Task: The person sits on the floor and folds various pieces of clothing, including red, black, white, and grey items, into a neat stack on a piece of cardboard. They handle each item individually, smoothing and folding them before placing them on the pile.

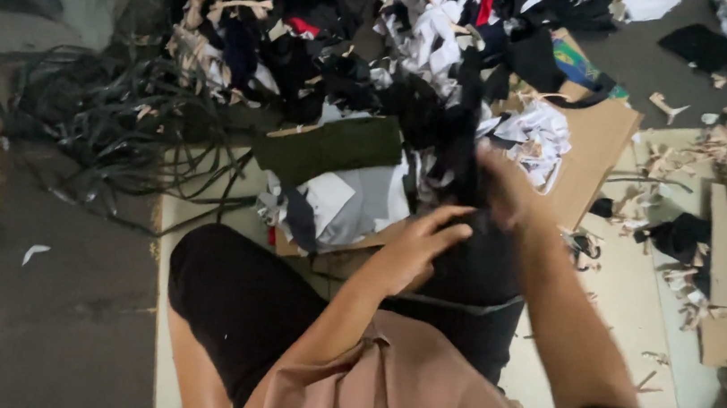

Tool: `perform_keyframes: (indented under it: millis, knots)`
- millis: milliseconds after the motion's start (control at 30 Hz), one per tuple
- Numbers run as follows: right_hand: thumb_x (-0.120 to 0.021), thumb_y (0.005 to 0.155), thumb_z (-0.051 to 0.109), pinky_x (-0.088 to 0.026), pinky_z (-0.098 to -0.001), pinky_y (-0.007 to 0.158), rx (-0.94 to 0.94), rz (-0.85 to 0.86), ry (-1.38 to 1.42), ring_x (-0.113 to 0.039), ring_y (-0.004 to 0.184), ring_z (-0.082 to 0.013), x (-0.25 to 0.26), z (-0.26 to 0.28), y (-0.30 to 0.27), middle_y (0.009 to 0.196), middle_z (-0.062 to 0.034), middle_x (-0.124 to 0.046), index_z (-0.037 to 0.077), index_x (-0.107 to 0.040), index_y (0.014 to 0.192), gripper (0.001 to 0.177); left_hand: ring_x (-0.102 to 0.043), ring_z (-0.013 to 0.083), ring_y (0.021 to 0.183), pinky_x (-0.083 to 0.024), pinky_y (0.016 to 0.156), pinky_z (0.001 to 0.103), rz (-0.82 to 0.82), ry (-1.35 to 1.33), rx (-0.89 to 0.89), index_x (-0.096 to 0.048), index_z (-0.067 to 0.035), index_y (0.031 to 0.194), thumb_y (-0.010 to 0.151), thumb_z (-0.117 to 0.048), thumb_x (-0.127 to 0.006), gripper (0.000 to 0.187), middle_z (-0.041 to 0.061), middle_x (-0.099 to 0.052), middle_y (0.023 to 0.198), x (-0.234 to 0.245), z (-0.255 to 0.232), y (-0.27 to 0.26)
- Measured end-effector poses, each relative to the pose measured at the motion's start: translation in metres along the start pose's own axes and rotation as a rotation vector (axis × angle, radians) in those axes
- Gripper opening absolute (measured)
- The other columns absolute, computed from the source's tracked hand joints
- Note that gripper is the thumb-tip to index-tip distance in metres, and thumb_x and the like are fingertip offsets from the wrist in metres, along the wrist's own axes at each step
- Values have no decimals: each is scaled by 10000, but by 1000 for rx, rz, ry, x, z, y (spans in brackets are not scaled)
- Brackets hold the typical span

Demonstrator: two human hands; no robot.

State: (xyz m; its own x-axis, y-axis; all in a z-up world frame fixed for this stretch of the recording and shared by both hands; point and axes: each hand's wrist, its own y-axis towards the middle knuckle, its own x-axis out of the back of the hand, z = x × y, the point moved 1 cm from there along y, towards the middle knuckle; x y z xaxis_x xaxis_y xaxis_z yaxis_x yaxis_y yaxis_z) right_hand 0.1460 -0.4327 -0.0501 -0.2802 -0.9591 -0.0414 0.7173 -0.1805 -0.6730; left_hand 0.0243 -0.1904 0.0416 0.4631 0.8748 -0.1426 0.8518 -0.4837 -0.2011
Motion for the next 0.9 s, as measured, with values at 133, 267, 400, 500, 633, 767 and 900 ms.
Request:
perform_keyframes:
  millis: [133,267,400,500,633,767,900]
  knots:
    - [-766,851,312,-601,-417,986,523,-6,109,-711,982,-199,-29,135,-11,1027,2,-713,189,-641,1066,277,-621,140,1028,-487,817,280,-79,-510,224,-621,-119,1190,976,-367,-618,327,66,-637,1083,28,-46,-24]
    - [-728,976,224,-728,-370,866,745,-154,-79,-790,944,-196,-21,206,-21,972,-49,-730,165,-633,1000,114,-428,361,1429,-415,1110,426,-1,516,-359,-462,-57,1451,854,-328,-782,730,199,-362,1557,53,-3,-40]
    - [-758,925,362,-684,-456,667,942,-352,-831,-785,873,-310,19,233,43,1052,-146,-735,165,-709,1107,272,-409,397,1435,-288,1236,498,-2,172,-460,-388,58,1507,686,7,-807,924,287,-419,1515,60,-6,-50]
    - [-790,882,480,-645,-528,497,1027,-527,-1500,-779,812,-406,47,218,72,1120,-228,-737,162,-775,1199,449,-449,396,1407,-302,1217,484,-114,145,-521,-433,59,1461,812,-141,-813,778,297,-498,1456,61,-6,-46]
    - [-940,579,188,-289,-519,1205,923,627,-1094,-436,1434,-437,-67,159,-133,1489,-256,-540,42,-610,1420,915,-558,370,1333,-424,1151,439,-282,355,-725,-538,35,1412,880,-274,-816,676,239,-579,1412,51,-9,-34]
    - [-1007,538,248,-201,-570,1207,570,914,-938,-341,1479,-441,-91,93,-175,1614,-249,-370,57,-395,1572,1217,-600,316,1255,-499,1056,448,-194,-120,-449,-539,-31,1419,953,-226,-712,534,185,-608,1352,46,-45,-35]
    - [-786,823,131,-261,-489,1225,1175,785,-868,-437,1422,-389,-79,64,-106,1500,-224,-509,-25,-544,1399,644,-660,230,1152,-604,923,465,-59,-695,-29,-533,-145,1447,1051,-153,-567,397,105,-637,1301,50,-86,-46]
